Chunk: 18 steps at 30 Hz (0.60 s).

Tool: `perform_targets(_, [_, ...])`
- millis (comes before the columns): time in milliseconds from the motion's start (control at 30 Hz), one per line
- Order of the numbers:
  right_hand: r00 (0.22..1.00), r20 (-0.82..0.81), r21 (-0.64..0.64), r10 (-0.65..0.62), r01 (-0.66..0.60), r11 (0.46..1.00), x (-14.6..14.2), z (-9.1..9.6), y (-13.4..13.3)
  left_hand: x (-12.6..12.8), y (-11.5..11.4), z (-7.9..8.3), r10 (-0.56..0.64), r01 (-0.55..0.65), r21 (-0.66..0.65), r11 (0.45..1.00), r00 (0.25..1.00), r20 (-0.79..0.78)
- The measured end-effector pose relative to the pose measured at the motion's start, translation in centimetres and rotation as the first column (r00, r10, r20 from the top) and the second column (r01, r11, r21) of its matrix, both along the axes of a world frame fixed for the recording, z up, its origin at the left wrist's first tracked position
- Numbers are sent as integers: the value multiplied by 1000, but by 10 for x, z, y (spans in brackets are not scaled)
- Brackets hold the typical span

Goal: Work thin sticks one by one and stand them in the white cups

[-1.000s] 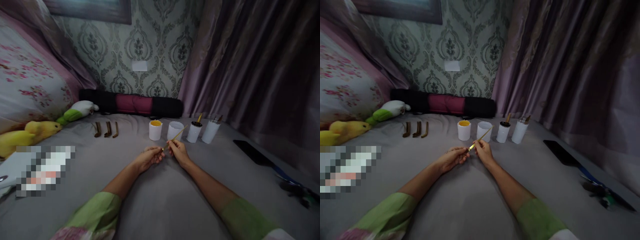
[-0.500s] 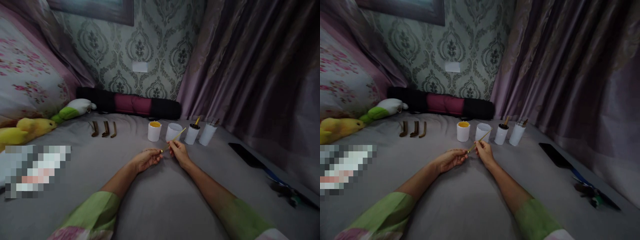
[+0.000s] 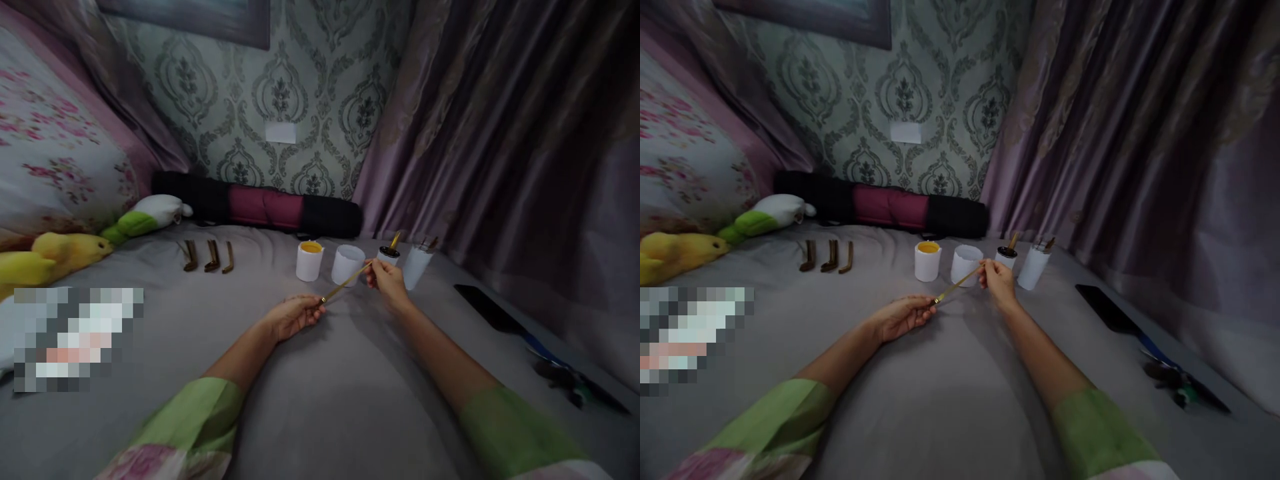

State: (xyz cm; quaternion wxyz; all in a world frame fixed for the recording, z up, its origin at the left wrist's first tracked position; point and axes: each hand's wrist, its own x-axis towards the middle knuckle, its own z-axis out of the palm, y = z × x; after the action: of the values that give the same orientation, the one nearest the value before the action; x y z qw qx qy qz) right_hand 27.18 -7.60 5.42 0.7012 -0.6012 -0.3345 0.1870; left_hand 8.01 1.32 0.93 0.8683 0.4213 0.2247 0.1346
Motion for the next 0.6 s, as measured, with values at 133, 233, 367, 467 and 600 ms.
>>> perform_targets(133, [1000,-15,-46,-26,25,999,6,4,-4,-1,-1,1,3,-3,-7,1000,1000,5])
perform_targets(233, [999,-30,-82,-33,30,996,6,5,-7,-2,-1,1,8,-8,-17,1000,1000,1])
perform_targets(367, [997,-65,-112,-34,27,993,5,8,-11,-2,1,0,1,-1,-33,999,1000,12])
perform_targets(467, [997,-79,-131,-25,14,991,8,12,-15,-2,3,-1,6,-4,-61,998,1000,24])
perform_targets(600, [997,-52,-143,-56,48,989,21,22,-22,-3,7,-3,15,-11,-130,991,999,35])
